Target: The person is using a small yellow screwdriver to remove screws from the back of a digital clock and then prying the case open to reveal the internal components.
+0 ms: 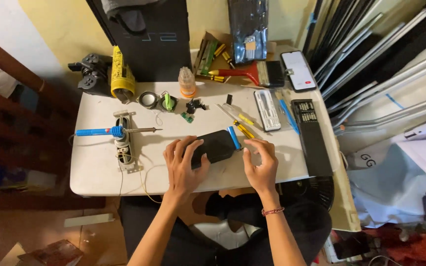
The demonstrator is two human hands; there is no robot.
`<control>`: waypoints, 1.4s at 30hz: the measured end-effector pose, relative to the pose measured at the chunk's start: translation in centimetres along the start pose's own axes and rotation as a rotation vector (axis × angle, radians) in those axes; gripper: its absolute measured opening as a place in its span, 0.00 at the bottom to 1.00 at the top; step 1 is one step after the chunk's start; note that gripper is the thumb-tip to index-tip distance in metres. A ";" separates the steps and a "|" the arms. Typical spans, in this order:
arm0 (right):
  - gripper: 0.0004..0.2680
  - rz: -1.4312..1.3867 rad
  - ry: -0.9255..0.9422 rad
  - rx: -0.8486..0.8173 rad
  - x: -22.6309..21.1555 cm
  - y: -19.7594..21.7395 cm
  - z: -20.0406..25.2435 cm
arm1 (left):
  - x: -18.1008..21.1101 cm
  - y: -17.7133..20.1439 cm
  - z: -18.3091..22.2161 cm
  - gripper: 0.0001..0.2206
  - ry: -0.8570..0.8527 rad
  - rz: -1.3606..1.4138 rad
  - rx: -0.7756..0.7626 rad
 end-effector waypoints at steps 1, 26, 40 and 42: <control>0.08 -0.004 -0.004 -0.005 0.0 -0.3 -0.1 | -0.5 0.0 0.4 0.17 0.005 -0.003 -0.005; 0.15 -0.250 -0.258 -0.302 1.6 -1.8 -1.4 | -1.5 -0.5 0.7 0.41 0.138 0.178 -0.272; 0.28 -0.815 0.034 -0.345 4.2 -3.0 -1.3 | -3.4 -0.4 1.5 0.33 0.273 0.629 -0.355; 0.29 -0.826 0.059 -0.316 3.7 -3.4 -1.8 | -4.4 -1.1 1.9 0.34 0.324 0.700 -0.337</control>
Point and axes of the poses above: each hand's wrist, its own z-axis away from the middle knuckle, its own y-axis out of the back of the hand, x = y × z, the point moved 3 cm from there along -z, towards the middle knuckle, and after that the axes turned 14 degrees about -x, right-handed, at the moved point
